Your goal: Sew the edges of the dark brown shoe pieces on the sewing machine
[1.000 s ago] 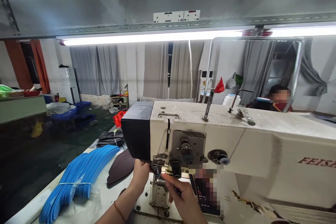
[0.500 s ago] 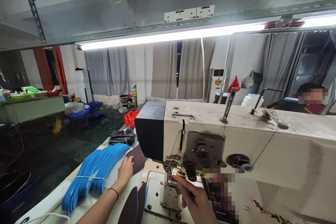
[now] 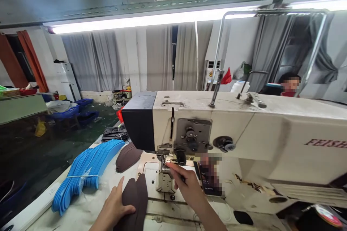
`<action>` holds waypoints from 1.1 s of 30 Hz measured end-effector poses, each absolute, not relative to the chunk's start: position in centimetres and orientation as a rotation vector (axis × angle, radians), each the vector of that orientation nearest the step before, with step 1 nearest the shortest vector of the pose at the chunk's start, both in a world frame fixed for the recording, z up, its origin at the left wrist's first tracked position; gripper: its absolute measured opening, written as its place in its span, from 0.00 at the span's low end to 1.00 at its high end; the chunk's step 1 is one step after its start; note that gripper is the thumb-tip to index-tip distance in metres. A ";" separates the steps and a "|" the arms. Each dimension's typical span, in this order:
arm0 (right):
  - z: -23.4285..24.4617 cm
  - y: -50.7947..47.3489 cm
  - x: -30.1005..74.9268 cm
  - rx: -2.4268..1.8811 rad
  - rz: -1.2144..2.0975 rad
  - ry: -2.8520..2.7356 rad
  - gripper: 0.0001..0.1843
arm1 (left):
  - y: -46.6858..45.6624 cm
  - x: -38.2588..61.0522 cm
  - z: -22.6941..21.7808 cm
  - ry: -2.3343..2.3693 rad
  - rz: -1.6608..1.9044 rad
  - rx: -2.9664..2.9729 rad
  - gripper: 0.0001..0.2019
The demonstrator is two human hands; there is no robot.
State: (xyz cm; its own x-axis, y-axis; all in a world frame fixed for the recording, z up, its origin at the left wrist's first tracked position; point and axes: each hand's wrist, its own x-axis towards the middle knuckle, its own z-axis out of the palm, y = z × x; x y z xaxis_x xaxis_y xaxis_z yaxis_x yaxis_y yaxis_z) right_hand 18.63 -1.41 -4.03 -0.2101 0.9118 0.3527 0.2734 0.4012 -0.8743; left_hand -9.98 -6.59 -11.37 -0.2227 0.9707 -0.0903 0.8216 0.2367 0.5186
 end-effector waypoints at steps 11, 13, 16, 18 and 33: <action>-4.2 -1.7 18.4 -1.045 0.827 -1.696 0.22 | -6.2 -4.2 0.6 1.106 1.056 0.885 0.22; -4.4 -1.6 18.4 -1.058 0.790 -1.712 0.21 | -5.6 -2.6 1.0 1.096 1.059 0.926 0.20; -4.6 -1.3 18.5 -1.059 0.776 -1.730 0.22 | -4.8 -1.6 0.6 1.103 1.067 0.970 0.18; -4.7 -1.2 18.6 -1.055 0.781 -1.738 0.22 | -4.6 -1.5 0.3 1.123 1.086 0.934 0.19; -4.7 -1.1 18.8 -1.066 0.699 -1.840 0.25 | -2.9 -0.9 0.8 1.095 1.081 1.047 0.16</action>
